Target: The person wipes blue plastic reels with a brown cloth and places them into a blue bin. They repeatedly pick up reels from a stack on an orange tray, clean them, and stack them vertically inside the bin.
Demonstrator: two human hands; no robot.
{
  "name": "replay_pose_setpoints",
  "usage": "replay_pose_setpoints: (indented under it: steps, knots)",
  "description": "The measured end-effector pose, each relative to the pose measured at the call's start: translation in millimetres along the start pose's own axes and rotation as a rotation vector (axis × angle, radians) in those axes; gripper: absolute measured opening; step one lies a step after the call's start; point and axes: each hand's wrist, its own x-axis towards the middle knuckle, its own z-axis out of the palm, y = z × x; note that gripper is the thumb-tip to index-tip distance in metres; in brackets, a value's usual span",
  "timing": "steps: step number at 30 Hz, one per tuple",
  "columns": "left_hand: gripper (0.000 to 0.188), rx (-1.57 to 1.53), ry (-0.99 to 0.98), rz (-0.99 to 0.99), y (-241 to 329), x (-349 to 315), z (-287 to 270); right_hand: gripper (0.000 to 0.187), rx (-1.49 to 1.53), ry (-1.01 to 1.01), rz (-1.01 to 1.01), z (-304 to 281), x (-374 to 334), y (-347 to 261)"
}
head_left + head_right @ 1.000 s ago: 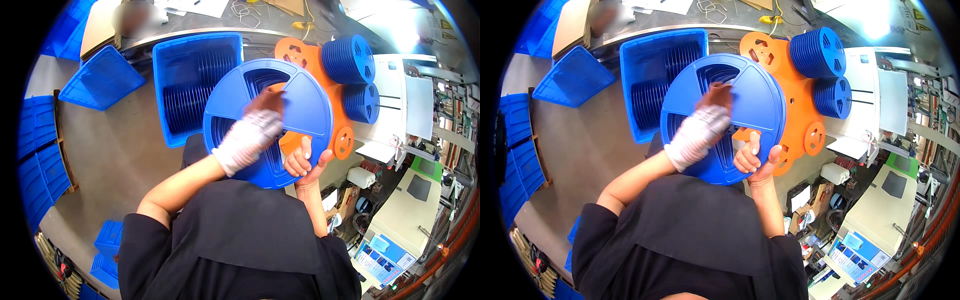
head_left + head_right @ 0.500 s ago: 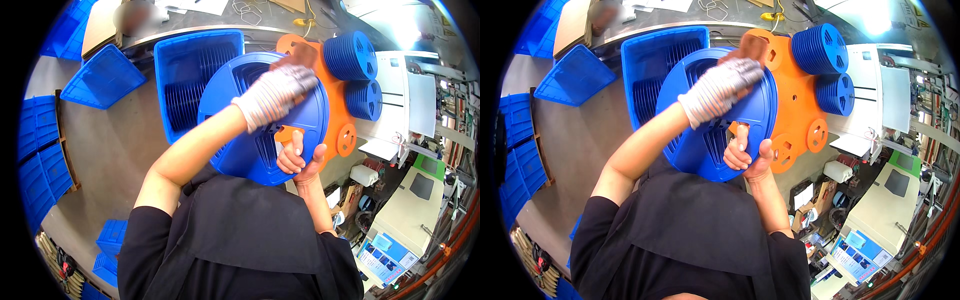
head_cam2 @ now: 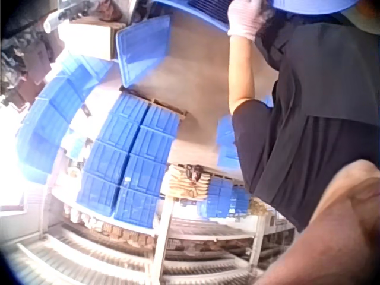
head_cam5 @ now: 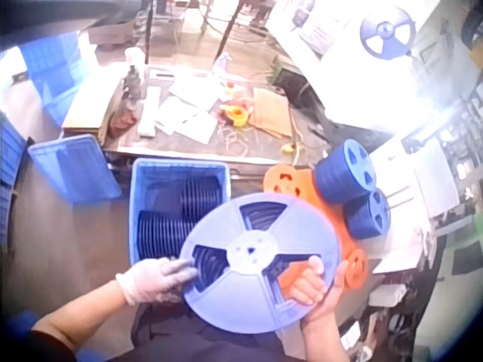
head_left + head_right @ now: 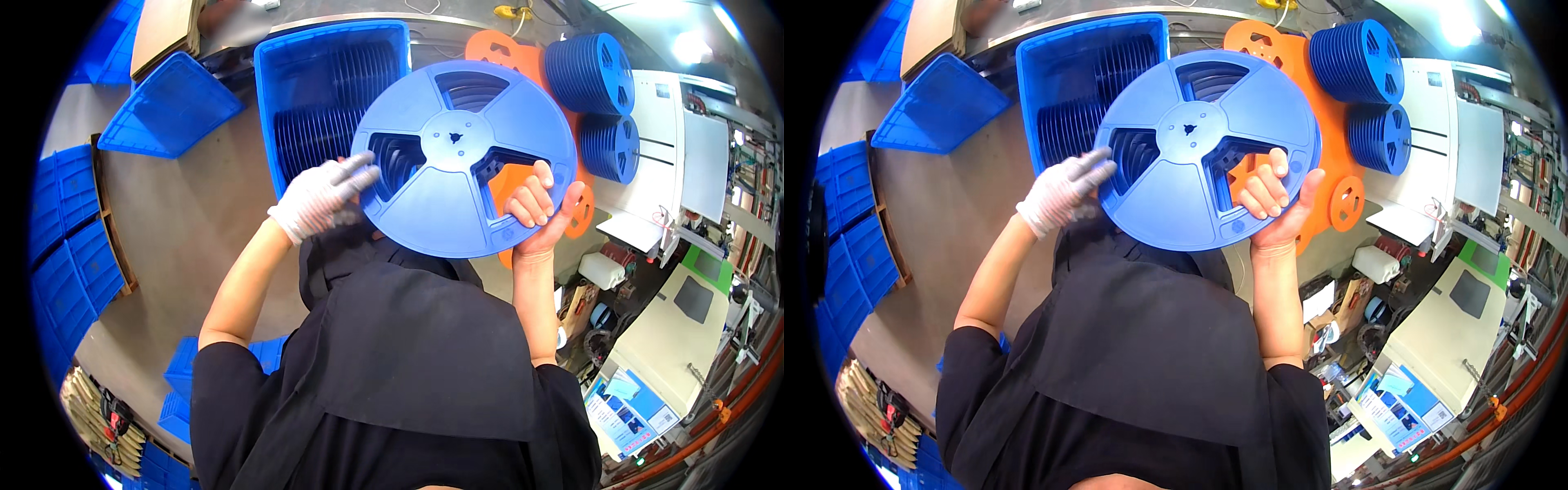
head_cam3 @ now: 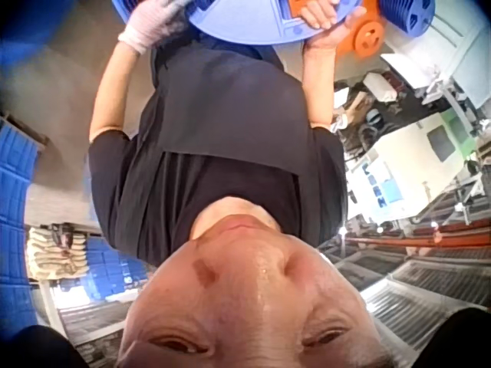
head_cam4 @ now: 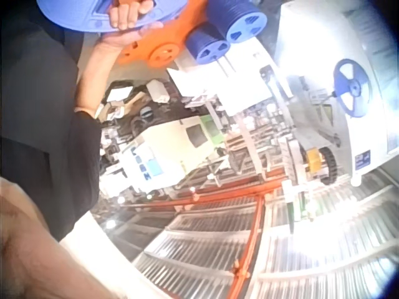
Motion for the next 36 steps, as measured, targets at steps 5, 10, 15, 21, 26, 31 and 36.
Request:
replay_pose_setpoints:
  steps: [5, 10, 15, 21, 26, 31, 36]
  knots:
    - [0.054, 0.102, -0.019, 0.022, 15.7, 6.4, 19.0, 0.042, -0.048, 0.004, 0.081, 15.2, 16.2, -4.6]
    - [0.042, -0.272, 0.097, -0.093, 21.4, -12.9, 27.2, 0.059, -0.630, 0.523, -0.020, 59.2, 31.1, 2.7]
    - [0.031, -1.599, 0.434, -0.646, 31.8, -24.4, 7.7, 0.045, -0.669, 0.304, 0.017, 19.8, 18.8, -25.0]
    - [0.048, -1.756, 0.567, -0.746, 0.2, -51.2, 24.2, 0.038, -0.597, 0.412, -0.041, -6.2, -9.8, -30.4]
    - [0.053, -1.820, 0.579, -0.763, -14.8, -59.5, 37.0, 0.038, -0.405, 0.456, -0.030, -20.7, -27.3, -24.2]
    - [0.048, -1.779, 0.581, -0.794, -19.5, -53.2, 35.7, 0.037, -0.376, 0.480, -0.067, -32.5, -38.8, -22.3]
    - [0.027, -1.559, 0.646, -0.912, -42.1, -38.3, 48.1, 0.036, -0.425, 0.550, -0.128, -43.5, -50.8, -19.5]
